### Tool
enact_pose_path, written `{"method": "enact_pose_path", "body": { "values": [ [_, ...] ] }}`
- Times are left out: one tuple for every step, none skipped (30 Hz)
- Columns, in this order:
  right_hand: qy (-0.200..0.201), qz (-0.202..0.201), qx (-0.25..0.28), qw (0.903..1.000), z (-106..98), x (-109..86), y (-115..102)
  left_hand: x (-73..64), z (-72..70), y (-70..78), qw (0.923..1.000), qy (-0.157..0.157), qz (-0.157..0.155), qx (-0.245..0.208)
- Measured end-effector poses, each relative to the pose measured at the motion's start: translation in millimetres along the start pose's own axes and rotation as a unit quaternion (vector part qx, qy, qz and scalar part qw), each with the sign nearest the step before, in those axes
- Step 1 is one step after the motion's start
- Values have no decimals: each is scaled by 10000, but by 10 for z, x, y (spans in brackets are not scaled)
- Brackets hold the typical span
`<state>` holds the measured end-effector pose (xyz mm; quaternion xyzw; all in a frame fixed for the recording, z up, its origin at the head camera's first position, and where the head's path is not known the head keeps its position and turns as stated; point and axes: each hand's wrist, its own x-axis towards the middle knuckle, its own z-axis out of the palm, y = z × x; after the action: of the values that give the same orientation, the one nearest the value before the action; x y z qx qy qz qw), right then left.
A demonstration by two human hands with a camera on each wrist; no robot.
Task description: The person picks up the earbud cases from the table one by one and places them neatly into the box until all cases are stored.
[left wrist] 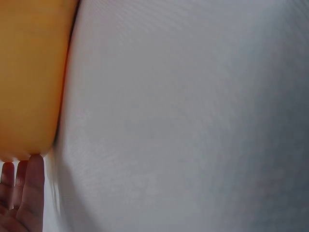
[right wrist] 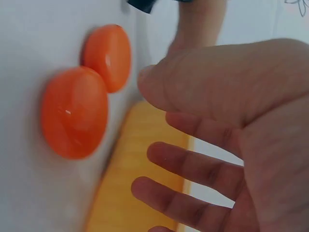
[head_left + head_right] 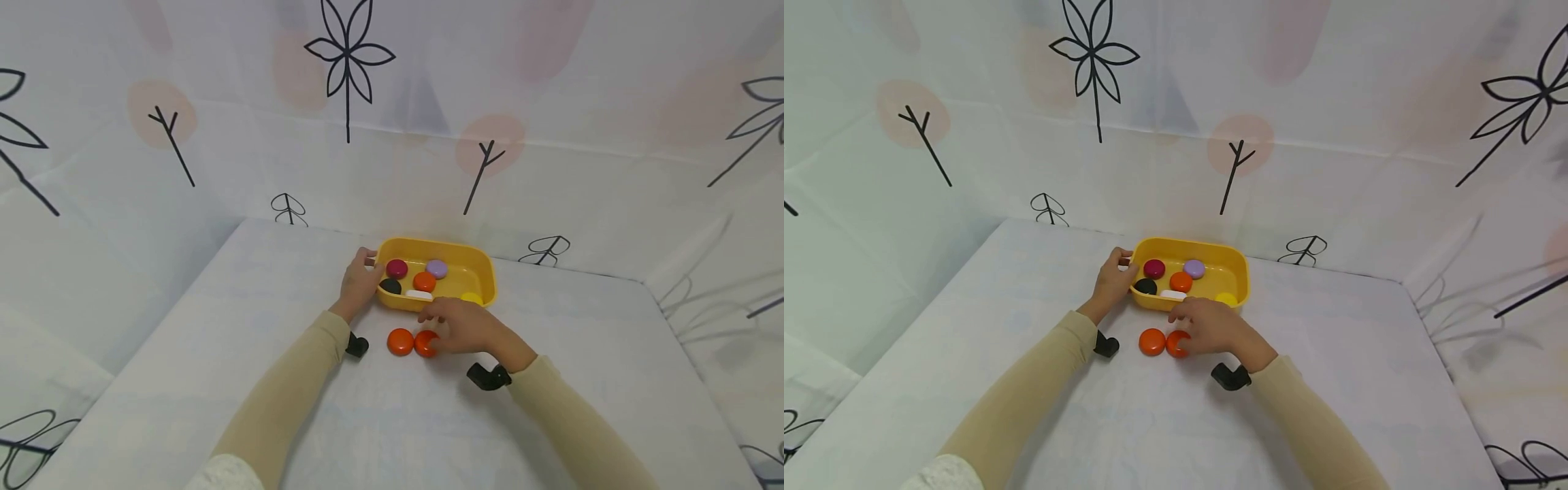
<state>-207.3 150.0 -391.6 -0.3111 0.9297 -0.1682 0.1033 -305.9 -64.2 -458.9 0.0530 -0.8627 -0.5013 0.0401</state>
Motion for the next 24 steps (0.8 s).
{"method": "enact_pose_path", "body": {
  "values": [
    [20,41,0,10000,-27,-4,4,-3,-1,3,10000,4,-5,-1],
    [37,88,-1,10000,-54,-8,8,-6,-2,6,10000,5,-10,-5],
    [49,123,2,9999,-83,-12,14,-9,-3,9,10000,4,-16,-12],
    [68,144,-10,9999,-111,-12,23,-11,-3,11,10000,2,-23,-20],
    [91,183,-39,9998,-137,-12,38,-14,-1,13,10000,-1,-26,-25],
    [125,216,-66,9997,-164,-14,51,-16,0,15,10000,-1,-32,-32],
    [158,237,-125,9995,-193,-15,65,-17,3,15,10000,-3,-44,-23],
    [187,251,-178,9994,-224,-17,76,-18,5,16,10000,-5,-56,-19],
    [214,273,-271,9990,-253,-19,90,-20,7,18,10000,-8,-68,-2],
    [235,301,-329,9987,-281,-21,103,-21,9,19,10000,-8,-78,14],
    [231,343,-371,9985,-309,-23,114,-25,9,23,10000,-12,-87,26],
    [234,380,-406,9982,-336,-25,127,-28,9,26,9999,-18,-99,38],
    [226,438,-432,9979,-359,-25,142,-33,9,28,9999,-29,-108,47],
    [227,485,-438,9976,-380,-24,159,-37,7,32,9999,-47,-115,32],
    [223,509,-455,9974,-401,-23,181,-41,5,35,9999,-61,-114,30],
    [229,531,-435,9974,-421,-18,203,-45,3,38,9999,-68,-107,23],
    [244,536,-416,9974,-442,-10,224,-46,0,40,9999,-72,-96,27],
    [262,524,-434,9973,-461,3,251,-46,-3,42,9999,-59,-79,32],
    [251,508,-437,9974,-480,20,278,-47,-5,43,10000,-52,-65,38],
    [234,494,-403,9977,-501,39,301,-46,-7,44,10000,-37,-50,49],
    [200,502,-398,9977,-520,59,324,-44,-7,43,10000,-13,-34,74],
    [160,555,-366,9977,-535,83,347,-41,-8,43,10000,5,-20,77],
    [102,617,-327,9975,-550,107,369,-40,-9,44,10000,16,-16,79],
    [38,689,-319,9971,-558,132,396,-38,-8,43,10000,13,-13,79]
  ]
}}
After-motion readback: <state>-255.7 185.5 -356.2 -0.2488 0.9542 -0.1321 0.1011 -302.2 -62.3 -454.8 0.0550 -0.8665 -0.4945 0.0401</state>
